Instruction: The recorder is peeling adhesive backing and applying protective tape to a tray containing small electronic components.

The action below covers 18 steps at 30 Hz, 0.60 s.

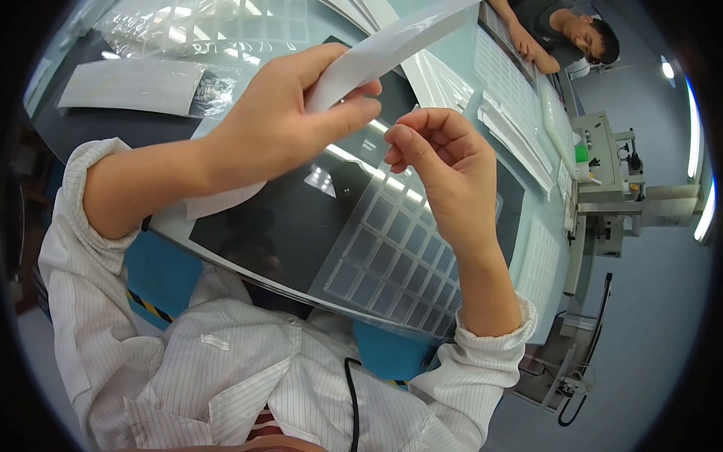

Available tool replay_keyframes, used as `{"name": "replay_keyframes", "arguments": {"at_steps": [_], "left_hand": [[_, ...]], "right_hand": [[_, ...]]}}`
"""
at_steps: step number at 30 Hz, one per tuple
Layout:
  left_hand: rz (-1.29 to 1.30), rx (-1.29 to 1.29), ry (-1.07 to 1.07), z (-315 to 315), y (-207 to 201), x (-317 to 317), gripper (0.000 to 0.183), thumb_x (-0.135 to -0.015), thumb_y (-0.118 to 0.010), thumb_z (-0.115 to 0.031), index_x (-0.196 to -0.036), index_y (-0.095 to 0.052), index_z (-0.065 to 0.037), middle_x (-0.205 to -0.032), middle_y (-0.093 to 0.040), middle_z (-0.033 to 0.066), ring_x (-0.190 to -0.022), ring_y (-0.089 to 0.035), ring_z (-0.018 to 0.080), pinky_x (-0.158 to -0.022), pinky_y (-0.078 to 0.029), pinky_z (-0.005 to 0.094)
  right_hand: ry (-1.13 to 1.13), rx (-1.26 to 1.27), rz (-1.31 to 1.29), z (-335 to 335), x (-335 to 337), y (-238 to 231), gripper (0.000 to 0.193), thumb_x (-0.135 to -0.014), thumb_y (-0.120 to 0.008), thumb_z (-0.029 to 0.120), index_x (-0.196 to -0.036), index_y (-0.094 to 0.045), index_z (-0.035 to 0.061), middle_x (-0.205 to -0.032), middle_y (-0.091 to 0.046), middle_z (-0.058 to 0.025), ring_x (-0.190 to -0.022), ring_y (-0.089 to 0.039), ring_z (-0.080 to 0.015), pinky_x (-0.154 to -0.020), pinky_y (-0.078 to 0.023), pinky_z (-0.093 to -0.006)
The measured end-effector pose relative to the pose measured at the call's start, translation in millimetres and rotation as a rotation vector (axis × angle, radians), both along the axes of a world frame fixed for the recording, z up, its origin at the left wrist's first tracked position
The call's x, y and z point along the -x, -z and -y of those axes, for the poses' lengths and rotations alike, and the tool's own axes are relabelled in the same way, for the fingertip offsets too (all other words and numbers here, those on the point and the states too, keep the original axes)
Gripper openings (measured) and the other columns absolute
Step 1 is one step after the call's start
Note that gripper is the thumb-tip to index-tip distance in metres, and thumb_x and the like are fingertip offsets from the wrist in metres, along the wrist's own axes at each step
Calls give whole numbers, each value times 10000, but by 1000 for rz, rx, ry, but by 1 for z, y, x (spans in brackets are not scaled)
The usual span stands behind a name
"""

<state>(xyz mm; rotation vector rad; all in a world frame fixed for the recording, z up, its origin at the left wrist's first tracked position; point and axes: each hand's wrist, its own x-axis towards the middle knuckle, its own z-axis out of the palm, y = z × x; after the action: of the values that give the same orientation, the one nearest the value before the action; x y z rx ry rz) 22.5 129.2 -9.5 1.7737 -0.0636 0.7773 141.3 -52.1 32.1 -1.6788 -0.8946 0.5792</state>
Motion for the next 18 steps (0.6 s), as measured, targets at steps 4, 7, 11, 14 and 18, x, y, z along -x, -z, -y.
{"name": "replay_keyframes", "arguments": {"at_steps": [4, 7, 11, 14, 18], "left_hand": [[-273, 106, 194, -9, -8, 3, 288, -938, -700, -276, -968, -672, 9, -763, -576, -8, -692, -509, 58, -625, -407, 255], [-291, 130, 242, -8, -7, 2, 282, -933, -696, -269, -952, -679, 12, -754, -573, -8, -698, -516, 62, -634, -410, 249], [-304, 173, 272, -8, -4, 2, 270, -926, -697, -263, -955, -682, 5, -755, -593, -6, -713, -545, 68, -642, -431, 249], [-300, 185, 284, -7, -4, 2, 258, -926, -692, -256, -951, -683, 0, -764, -616, 3, -713, -562, 71, -650, -447, 251], [-376, 258, 323, -8, -5, 2, 244, -923, -699, -246, -924, -678, -3, -768, -632, 16, -686, -556, 67, -637, -446, 238]], "right_hand": [[-5, -60, 20, -2, 16, 2, 167, -990, -655, 109, -1053, -633, -44, -935, -700, -90, -787, -646, -129, -713, -526, -270], [-5, -90, 3, -3, 17, 5, 163, -986, -657, 92, -1060, -641, -52, -937, -705, -100, -793, -667, -139, -726, -546, -269], [11, -146, 45, -3, 19, 8, 150, -983, -657, 68, -1064, -651, -57, -925, -709, -98, -804, -689, -144, -746, -566, -267], [-2, -62, 186, 0, 21, 7, 138, -1011, -621, 84, -1066, -640, -41, -985, -689, -89, -831, -635, -118, -761, -518, -262], [-86, -97, 463, -1, 14, 16, 98, -1012, -613, 67, -1062, -628, -15, -1043, -660, -72, -887, -590, -93, -794, -475, -230]]}}
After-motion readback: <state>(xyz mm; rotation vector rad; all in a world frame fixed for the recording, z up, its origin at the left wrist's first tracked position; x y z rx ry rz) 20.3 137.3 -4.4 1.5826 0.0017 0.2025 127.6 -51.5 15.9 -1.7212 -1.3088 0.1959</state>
